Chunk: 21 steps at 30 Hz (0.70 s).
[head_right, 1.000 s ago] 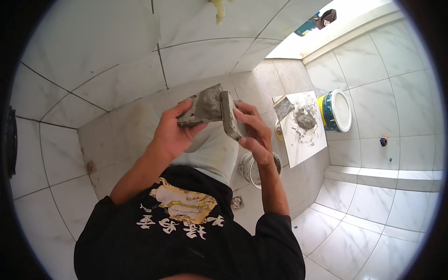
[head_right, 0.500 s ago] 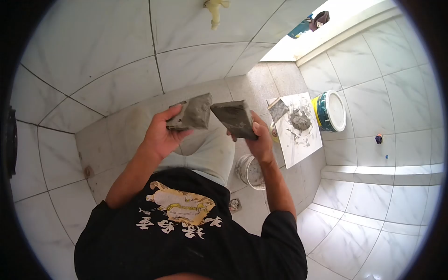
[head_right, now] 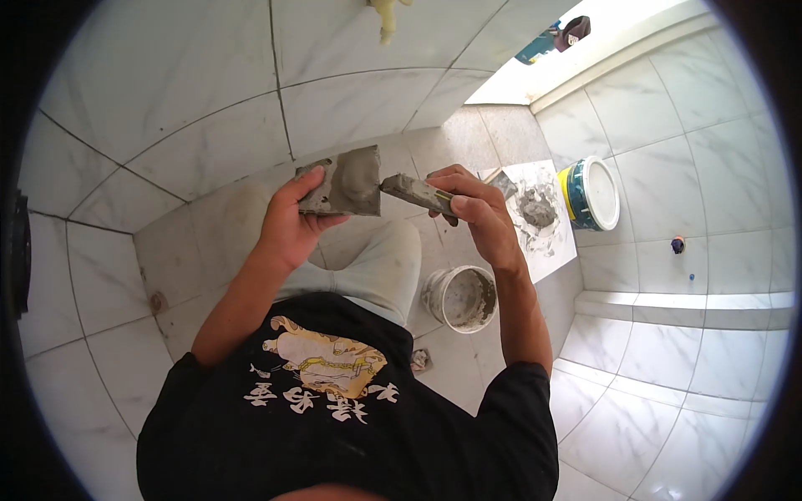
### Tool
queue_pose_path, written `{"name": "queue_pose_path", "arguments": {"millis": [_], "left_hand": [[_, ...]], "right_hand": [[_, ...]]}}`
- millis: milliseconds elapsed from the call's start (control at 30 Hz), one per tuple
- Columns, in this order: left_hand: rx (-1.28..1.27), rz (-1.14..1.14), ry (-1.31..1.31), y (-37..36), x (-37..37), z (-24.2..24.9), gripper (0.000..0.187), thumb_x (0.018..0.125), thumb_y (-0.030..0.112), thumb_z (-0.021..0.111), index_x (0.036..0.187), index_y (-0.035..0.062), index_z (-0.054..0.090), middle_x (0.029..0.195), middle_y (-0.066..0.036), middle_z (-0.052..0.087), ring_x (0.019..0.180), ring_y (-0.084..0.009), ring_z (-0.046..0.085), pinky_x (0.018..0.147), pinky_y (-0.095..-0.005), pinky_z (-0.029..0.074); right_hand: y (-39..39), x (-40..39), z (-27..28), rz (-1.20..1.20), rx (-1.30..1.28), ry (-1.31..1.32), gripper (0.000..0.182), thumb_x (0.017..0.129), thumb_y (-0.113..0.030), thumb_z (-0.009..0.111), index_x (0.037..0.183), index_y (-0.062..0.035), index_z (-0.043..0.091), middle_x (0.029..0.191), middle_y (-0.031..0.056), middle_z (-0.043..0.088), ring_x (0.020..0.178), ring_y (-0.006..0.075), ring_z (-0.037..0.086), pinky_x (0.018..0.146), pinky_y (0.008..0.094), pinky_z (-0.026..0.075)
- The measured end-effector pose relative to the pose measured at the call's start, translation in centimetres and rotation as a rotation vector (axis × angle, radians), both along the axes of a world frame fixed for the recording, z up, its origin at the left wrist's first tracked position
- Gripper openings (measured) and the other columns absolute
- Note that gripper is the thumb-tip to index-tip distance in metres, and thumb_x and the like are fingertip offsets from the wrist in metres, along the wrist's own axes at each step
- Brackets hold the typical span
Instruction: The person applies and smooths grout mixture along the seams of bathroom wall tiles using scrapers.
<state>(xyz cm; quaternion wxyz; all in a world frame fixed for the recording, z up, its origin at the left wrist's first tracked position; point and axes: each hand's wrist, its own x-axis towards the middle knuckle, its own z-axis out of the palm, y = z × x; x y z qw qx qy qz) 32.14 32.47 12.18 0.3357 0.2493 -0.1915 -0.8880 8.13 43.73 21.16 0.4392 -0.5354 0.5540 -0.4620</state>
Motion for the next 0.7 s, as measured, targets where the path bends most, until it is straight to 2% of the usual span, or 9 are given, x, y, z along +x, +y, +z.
{"name": "queue_pose_path", "arguments": {"millis": [200, 300, 367, 400, 467, 500, 533, 600, 700], "left_hand": [[-0.115, 0.072, -0.114, 0.4, 0.3, 1.4, 0.032, 0.094, 0.024, 0.058, 0.116, 0.0013, 0.056, 0.105, -0.010, 0.067, 0.088, -0.0198, 0.070, 0.070, -0.0376, 0.062], [-0.143, 0.067, -0.114, 0.4, 0.8, 1.5, 0.033, 0.093, 0.023, 0.058, 0.117, 0.0016, 0.055, 0.107, -0.010, 0.066, 0.090, -0.0205, 0.069, 0.071, -0.0383, 0.062], [-0.151, 0.042, -0.087, 0.4, 1.1, 1.6, 0.032, 0.093, 0.023, 0.058, 0.117, 0.0018, 0.054, 0.109, -0.011, 0.065, 0.093, -0.0216, 0.068, 0.073, -0.0388, 0.062], [-0.124, 0.040, -0.034, 0.4, 1.2, 1.9, 0.031, 0.094, 0.022, 0.057, 0.117, 0.0011, 0.054, 0.110, -0.011, 0.064, 0.094, -0.0218, 0.068, 0.074, -0.0392, 0.062], [-0.110, 0.048, 0.034, 0.3, 0.9, 2.3, 0.030, 0.095, 0.021, 0.056, 0.117, 0.0004, 0.054, 0.111, -0.011, 0.064, 0.095, -0.0219, 0.068, 0.075, -0.0396, 0.062], [0.044, 0.074, 0.092, 0.1, 0.6, 2.2, 0.029, 0.096, 0.020, 0.054, 0.117, -0.0003, 0.054, 0.111, -0.011, 0.064, 0.095, -0.0224, 0.068, 0.076, -0.0397, 0.062], [0.205, 0.093, 0.144, 0.1, 0.6, 2.2, 0.028, 0.097, 0.019, 0.052, 0.117, -0.0010, 0.054, 0.111, -0.011, 0.065, 0.095, -0.0229, 0.068, 0.077, -0.0399, 0.063], [0.283, 0.082, 0.181, 0.1, 0.4, 2.8, 0.028, 0.098, 0.018, 0.051, 0.117, -0.0016, 0.055, 0.109, -0.011, 0.066, 0.093, -0.0232, 0.069, 0.075, -0.0381, 0.063], [0.359, 0.058, 0.257, 0.0, 1.0, 2.7, 0.027, 0.099, 0.017, 0.049, 0.117, -0.0017, 0.056, 0.108, -0.012, 0.068, 0.091, -0.0241, 0.071, 0.073, -0.0369, 0.064]], "right_hand": [[-1.1, 0.8, 0.3, 0.040, 0.041, 0.249, 0.047, 0.080, -0.031, 0.052, 0.104, 0.0066, 0.068, 0.096, 0.0100, 0.059, 0.080, 0.0162, 0.052, 0.068, 0.0284, 0.041], [-1.8, 0.3, 0.2, 0.115, -0.030, 0.442, 0.040, 0.082, -0.025, 0.053, 0.104, 0.0047, 0.069, 0.095, 0.0115, 0.059, 0.082, 0.0194, 0.054, 0.071, 0.0312, 0.043], [-2.1, -0.4, 0.4, 0.106, 0.060, 0.756, 0.036, 0.086, -0.023, 0.056, 0.109, 0.0021, 0.068, 0.098, 0.0135, 0.059, 0.088, 0.0253, 0.057, 0.078, 0.0358, 0.046], [-2.0, -0.5, 0.5, 0.098, 0.056, 0.761, 0.036, 0.086, -0.023, 0.056, 0.109, 0.0021, 0.068, 0.098, 0.0135, 0.059, 0.088, 0.0253, 0.057, 0.078, 0.0358, 0.046], [-1.9, -0.2, 0.9, -0.135, -0.222, 0.836, 0.037, 0.087, -0.019, 0.061, 0.118, -0.0007, 0.064, 0.109, 0.0172, 0.057, 0.096, 0.0314, 0.058, 0.085, 0.0383, 0.047], [-1.7, 0.9, 0.9, -0.203, -0.367, 0.874, 0.042, 0.083, -0.011, 0.062, 0.124, -0.0009, 0.061, 0.122, 0.0198, 0.050, 0.108, 0.0329, 0.054, 0.094, 0.0401, 0.044], [-1.3, 1.9, 1.0, -0.255, -0.500, 1.027, 0.051, 0.077, -0.004, 0.069, 0.127, -0.0025, 0.060, 0.127, 0.0214, 0.047, 0.114, 0.0354, 0.050, 0.096, 0.0411, 0.043], [-0.8, 3.4, -0.3, -0.256, -0.635, 1.061, 0.057, 0.072, -0.002, 0.073, 0.128, -0.0037, 0.059, 0.127, 0.0213, 0.047, 0.116, 0.0356, 0.049, 0.098, 0.0416, 0.042], [0.1, 3.0, -1.6, -0.260, -0.603, 1.168, 0.065, 0.070, 0.000, 0.075, 0.132, -0.0041, 0.055, 0.128, 0.0209, 0.046, 0.116, 0.0352, 0.049, 0.098, 0.0417, 0.042]]}}
